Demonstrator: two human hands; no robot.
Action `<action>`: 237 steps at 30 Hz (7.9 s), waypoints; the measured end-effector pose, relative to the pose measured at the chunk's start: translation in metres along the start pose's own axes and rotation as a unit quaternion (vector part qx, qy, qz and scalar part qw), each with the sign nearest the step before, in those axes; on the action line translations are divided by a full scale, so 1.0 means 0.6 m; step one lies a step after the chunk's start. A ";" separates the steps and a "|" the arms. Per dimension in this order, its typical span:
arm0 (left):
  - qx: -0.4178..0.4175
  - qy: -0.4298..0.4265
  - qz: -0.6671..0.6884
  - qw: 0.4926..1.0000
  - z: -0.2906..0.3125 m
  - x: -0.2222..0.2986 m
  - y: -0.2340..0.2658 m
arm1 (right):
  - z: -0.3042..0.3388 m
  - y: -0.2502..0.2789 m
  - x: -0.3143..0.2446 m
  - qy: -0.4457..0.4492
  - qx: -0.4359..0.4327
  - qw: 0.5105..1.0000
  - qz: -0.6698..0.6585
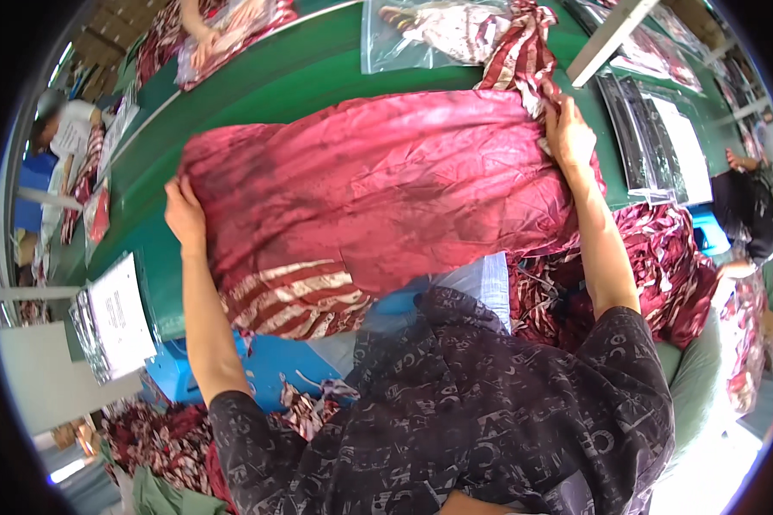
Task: Folding fabric garments and placing them into clear plastic bags on an assembly line.
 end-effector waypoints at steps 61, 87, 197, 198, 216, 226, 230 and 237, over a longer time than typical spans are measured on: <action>-0.310 0.097 0.454 0.830 0.078 0.165 -0.039 | -0.152 0.271 -0.468 0.152 -0.014 0.978 -0.145; -0.181 0.310 0.425 0.831 0.152 0.049 -0.035 | 0.063 0.087 -0.138 0.264 -0.422 0.845 -0.197; -0.061 0.088 -0.107 0.988 0.151 0.066 0.023 | -0.097 -0.062 0.038 0.065 -0.327 0.941 -0.058; -0.023 0.092 -0.115 0.989 0.141 0.074 0.027 | -0.103 -0.065 0.046 0.076 -0.309 0.946 -0.063; -0.102 0.097 -0.051 0.989 -0.020 0.016 -0.086 | -0.231 -0.148 0.036 0.009 -0.509 0.860 -0.040; 0.165 0.428 0.464 0.758 0.328 -0.184 0.236 | -0.201 -0.005 -0.192 0.286 -0.115 0.947 0.094; 0.052 0.512 0.652 0.556 0.612 0.026 0.136 | -0.002 0.062 -0.523 0.391 -0.268 0.843 -0.254; -0.254 0.200 0.375 0.869 0.707 0.246 -0.222 | 0.200 0.040 -0.814 0.537 -0.234 0.797 -0.143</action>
Point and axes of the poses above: each hand's wrist, its own z-axis away from the middle knuckle, its own y-axis out of the back of the hand, x = y × z, the point moved 8 cm from there along -z, towards the middle knuckle, and after that the axes turned 3 degrees about -x, right-handed, at the moved point
